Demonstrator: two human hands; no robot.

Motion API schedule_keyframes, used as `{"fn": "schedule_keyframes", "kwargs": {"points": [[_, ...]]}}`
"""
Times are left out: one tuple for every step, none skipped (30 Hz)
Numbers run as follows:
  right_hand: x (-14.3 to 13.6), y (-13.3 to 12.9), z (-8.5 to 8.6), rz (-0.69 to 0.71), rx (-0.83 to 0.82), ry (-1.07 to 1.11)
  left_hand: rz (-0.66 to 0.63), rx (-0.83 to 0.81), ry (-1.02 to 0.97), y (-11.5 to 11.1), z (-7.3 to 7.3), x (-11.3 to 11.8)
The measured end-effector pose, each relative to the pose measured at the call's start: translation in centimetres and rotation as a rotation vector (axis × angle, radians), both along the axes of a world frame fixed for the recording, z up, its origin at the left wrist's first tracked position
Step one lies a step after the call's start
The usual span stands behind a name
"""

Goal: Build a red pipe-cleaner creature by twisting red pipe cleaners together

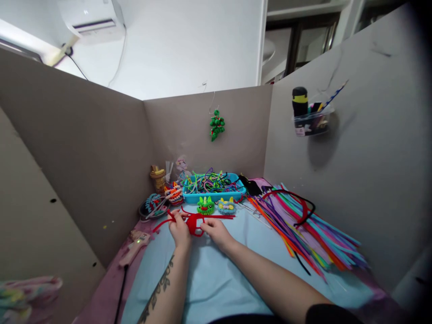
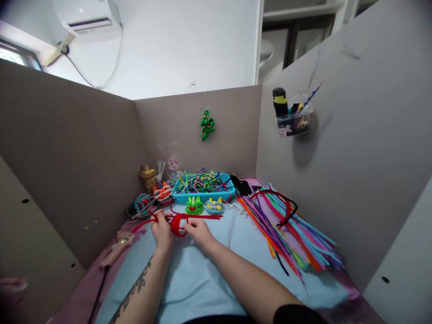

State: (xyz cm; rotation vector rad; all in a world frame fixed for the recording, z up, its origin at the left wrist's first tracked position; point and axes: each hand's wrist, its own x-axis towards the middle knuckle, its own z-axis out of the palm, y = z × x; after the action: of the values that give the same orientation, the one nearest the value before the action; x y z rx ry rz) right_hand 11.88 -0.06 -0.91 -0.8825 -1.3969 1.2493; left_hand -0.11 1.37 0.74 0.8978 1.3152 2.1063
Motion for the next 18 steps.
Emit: {"fn": "schedule_keyframes", "kwargs": {"points": [[0.1,0.0,0.1,-0.012,-0.02,0.002,-0.035,0.055,-0.006,-0.1,0.2,0.1],[0.2,0.1,0.2,-0.023,-0.038,-0.001,-0.083,0.096,-0.039,-0.3,0.5,0.3],[0.3,0.1,0.2,-0.029,-0.054,-0.007,-0.127,0.128,-0.084,-0.3,0.7,0.4],[0.3,0.2,0.2,-0.032,-0.069,-0.012,-0.164,0.145,-0.139,-0.3,0.8,0.4],[0.4,0.3,0.1,-0.035,-0.082,-0.013,-0.185,0.151,-0.201,-0.3,1.0,0.4],[0.4,0.4,-0.1,-0.038,-0.092,-0.009,-0.193,0.149,-0.259,-0.2,1.1,0.4],[0.4,0.6,-0.3,-0.041,-0.097,-0.003,-0.188,0.144,-0.306,-0.1,1.2,0.4],[0.4,0.7,-0.4,-0.045,-0.099,0.001,-0.179,0.14,-0.345,0.1,1.2,0.3],[0.4,0.9,-0.6,-0.05,-0.102,0.004,-0.174,0.136,-0.373,0.3,1.3,0.3],[0.4,1.0,-0.7,-0.054,-0.106,0.005,-0.171,0.132,-0.395,0.4,1.3,0.2],[0.5,1.1,-0.8,-0.052,-0.113,0.007,-0.169,0.128,-0.415,0.6,1.3,0.1],[0.5,1.1,-0.8,-0.043,-0.117,0.01,-0.165,0.123,-0.44,0.7,1.2,0.0],[0.5,1.1,-0.7,-0.027,-0.115,0.012,-0.156,0.117,-0.473,0.9,1.2,-0.1],[0.6,1.0,-0.7,-0.004,-0.103,0.015,-0.143,0.112,-0.51,1.0,1.2,-0.2],[0.6,0.9,-0.6,0.025,-0.085,0.014,-0.127,0.108,-0.547,1.0,1.1,-0.4],[0.5,0.8,-0.6,0.059,-0.067,0.005,-0.109,0.107,-0.578,1.1,1.1,-0.5],[0.5,0.7,-0.6,0.093,-0.051,-0.014,-0.096,0.106,-0.603,1.1,1.0,-0.7],[0.5,0.6,-0.6,0.117,-0.035,-0.047,-0.088,0.103,-0.621,1.1,0.9,-0.9]]}}
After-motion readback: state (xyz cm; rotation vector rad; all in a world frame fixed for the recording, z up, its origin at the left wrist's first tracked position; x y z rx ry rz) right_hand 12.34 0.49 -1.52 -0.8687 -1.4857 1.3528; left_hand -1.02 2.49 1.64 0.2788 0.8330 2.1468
